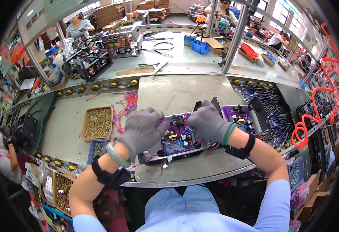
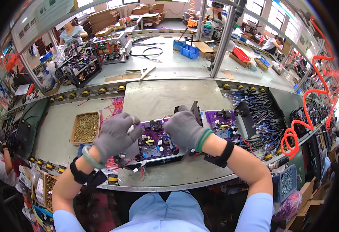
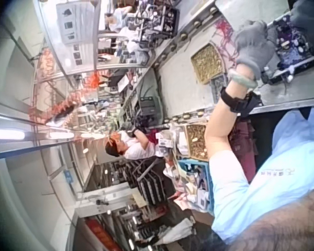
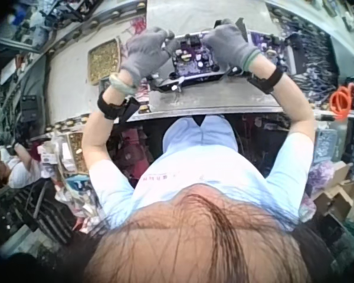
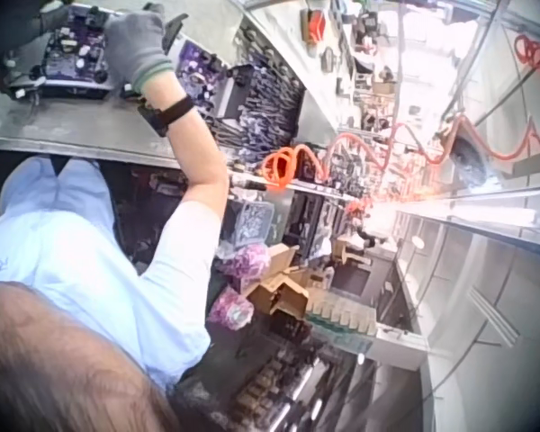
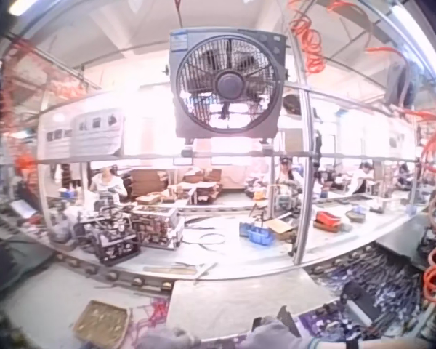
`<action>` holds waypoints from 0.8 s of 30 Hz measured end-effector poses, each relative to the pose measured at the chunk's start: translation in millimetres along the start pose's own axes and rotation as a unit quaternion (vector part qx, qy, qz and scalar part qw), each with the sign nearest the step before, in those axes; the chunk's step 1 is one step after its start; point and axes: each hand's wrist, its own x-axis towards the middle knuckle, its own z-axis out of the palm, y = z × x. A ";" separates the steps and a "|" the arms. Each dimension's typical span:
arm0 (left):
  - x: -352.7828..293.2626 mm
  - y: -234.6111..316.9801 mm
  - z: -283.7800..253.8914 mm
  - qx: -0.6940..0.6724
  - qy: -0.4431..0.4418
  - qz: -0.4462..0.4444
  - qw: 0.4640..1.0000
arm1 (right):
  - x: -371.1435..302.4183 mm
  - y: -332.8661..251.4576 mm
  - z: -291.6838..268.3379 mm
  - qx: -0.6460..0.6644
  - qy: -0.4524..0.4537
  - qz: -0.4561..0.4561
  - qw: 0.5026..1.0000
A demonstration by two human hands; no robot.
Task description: Assembling and wiring internal components of electronic units on a production line.
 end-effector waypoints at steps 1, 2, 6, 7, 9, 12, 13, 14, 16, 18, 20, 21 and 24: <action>-7.0 -3.1 1.5 0.038 0.057 0.043 0.997 | 4.0 0.2 0.2 -0.020 -0.016 -0.011 1.000; -12.9 -5.9 3.8 0.025 0.016 0.035 0.999 | 6.0 0.1 0.6 -0.028 -0.022 -0.010 0.999; -24.4 -12.6 12.9 -0.048 -0.002 0.010 0.999 | 7.7 -0.2 1.7 -0.019 -0.022 -0.011 1.000; -25.3 -13.1 14.0 -0.056 0.003 0.008 0.998 | 7.4 -0.1 1.4 -0.019 -0.031 0.002 0.999; -24.5 -13.2 14.8 -0.070 0.009 0.004 0.998 | 8.2 -0.5 0.0 -0.019 -0.023 -0.009 1.000; -22.8 -12.3 13.3 -0.083 0.021 0.004 0.996 | 13.8 -4.9 -3.6 -0.062 -0.059 -0.025 0.996; -22.2 -11.9 13.2 -0.088 0.022 0.003 0.996 | 16.4 -7.5 -4.7 -0.081 -0.081 -0.033 0.993; -22.2 -11.5 13.0 -0.092 0.020 -0.003 0.996 | 19.4 -9.6 -6.2 -0.097 -0.085 -0.059 0.990; -21.8 -11.4 13.4 -0.098 0.037 0.002 0.994 | 25.4 -13.4 -8.4 -0.125 -0.093 -0.109 0.982; -21.5 -11.9 14.7 -0.107 0.046 0.002 0.993 | 29.3 -12.2 -10.9 -0.095 -0.124 -0.068 0.985; -22.4 -13.3 16.0 -0.117 0.057 -0.002 0.992 | 30.4 -11.3 -9.8 -0.070 -0.134 -0.054 0.987; -23.9 -13.8 16.7 -0.127 0.065 0.002 0.990 | 30.4 -10.1 -8.7 -0.065 -0.128 -0.059 0.988; -27.3 -16.5 22.1 -0.247 0.176 -0.030 0.953 | 25.4 -11.5 -2.2 -0.058 -0.108 -0.046 0.991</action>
